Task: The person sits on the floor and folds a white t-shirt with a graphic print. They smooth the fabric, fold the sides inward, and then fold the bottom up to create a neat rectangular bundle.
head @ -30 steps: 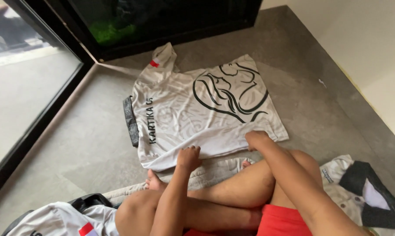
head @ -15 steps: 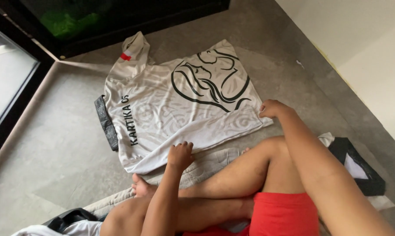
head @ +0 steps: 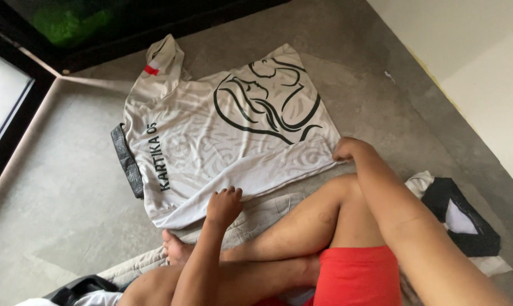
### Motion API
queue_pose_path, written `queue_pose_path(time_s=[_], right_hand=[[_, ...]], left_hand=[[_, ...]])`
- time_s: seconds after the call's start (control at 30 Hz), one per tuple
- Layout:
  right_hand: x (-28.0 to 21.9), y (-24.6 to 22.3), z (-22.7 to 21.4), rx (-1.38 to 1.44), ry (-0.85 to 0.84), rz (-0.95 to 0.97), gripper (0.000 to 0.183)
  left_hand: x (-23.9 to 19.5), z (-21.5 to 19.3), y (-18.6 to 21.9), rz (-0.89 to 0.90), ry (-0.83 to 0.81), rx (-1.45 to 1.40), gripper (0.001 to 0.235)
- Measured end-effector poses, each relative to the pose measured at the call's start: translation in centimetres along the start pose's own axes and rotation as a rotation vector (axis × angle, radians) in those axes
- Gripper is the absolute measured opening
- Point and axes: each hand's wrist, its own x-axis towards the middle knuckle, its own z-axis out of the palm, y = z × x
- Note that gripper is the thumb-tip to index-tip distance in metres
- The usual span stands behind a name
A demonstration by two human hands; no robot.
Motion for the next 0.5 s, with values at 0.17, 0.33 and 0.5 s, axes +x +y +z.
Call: queue_pose_path(time_s=[0.17,0.33,0.5], right_hand=[[2.0,0.2,0.6,-0.045,0.033,-0.024,0.014],[1.3,0.8,0.5,-0.013,0.047,-0.03,0.017],[2.2,0.8,0.9,-0.345,0.03,-0.096,0.049]], left_hand=[[0.1,0.8,-0.1,0.01,0.06,-0.005,0.023],[0.1,1.5,-0.3,0.053,0.096,0.035,0.022],[-0.3,1.2,0.1,0.038,0.151,0.087,0.023]])
